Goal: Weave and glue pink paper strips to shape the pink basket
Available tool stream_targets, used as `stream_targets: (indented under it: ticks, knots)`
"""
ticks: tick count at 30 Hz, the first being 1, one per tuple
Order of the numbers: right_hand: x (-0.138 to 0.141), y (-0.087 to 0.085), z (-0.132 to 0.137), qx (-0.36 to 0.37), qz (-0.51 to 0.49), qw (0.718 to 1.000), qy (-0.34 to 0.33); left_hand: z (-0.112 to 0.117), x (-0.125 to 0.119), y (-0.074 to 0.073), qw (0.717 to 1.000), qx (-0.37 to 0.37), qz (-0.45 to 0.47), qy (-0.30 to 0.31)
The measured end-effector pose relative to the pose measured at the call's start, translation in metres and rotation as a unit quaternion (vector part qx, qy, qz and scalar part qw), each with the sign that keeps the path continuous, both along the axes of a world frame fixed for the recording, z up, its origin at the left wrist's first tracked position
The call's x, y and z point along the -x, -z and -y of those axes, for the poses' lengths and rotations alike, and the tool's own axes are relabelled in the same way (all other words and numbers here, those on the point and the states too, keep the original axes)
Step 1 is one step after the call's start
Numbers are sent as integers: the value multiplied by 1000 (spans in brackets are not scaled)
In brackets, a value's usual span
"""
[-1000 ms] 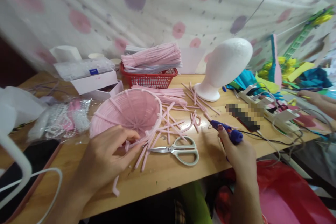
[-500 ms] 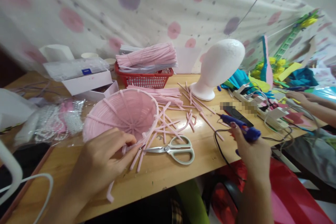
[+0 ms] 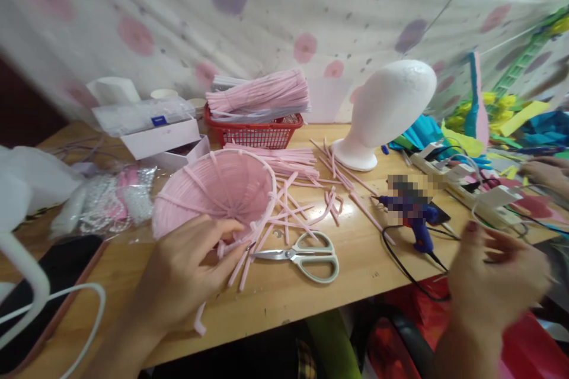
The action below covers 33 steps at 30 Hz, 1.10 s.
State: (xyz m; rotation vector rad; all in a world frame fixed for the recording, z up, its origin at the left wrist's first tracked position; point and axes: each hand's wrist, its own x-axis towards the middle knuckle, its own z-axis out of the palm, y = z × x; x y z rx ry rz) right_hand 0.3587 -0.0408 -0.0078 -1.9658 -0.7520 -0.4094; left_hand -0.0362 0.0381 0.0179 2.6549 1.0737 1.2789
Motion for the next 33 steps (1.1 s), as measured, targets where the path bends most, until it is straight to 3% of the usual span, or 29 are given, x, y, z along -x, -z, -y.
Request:
stream_targets:
  ticks: [1, 2, 4, 6, 8, 10, 17, 22, 28, 33]
  knots:
    - [17, -3, 4, -46, -16, 998, 40, 0, 0, -1, 1000, 8, -2, -1]
    - [37, -4, 5, -87, -25, 996, 7, 0, -1, -2, 1000, 15, -5, 0]
    - [80, -4, 0, -125, -39, 972, -197, 0, -1, -6, 1000, 28, -11, 6]
    - [122, -2, -13, -59, -80, 910, -403, 3, -1, -10, 999, 35, -16, 17]
    - [155, 1, -27, -26, -93, 853, -514, 10, 0, -15, 999, 38, -11, 22]
    - [176, 3, -36, -29, -77, 824, -561, 20, 1, -20, 999, 51, 4, 19]
    - [194, 9, -28, -72, -38, 766, -637, 49, -2, -26, 984, 168, 49, -15]
    - [203, 24, -20, -91, -159, 743, -643, 44, 3, -26, 967, 235, 81, -56]
    - [219, 20, -19, -52, -107, 764, -634, 31, 8, -31, 969, 237, 57, -40]
    - [231, 17, -22, -44, -91, 776, -623, 31, 9, -28, 971, 222, 61, -71]
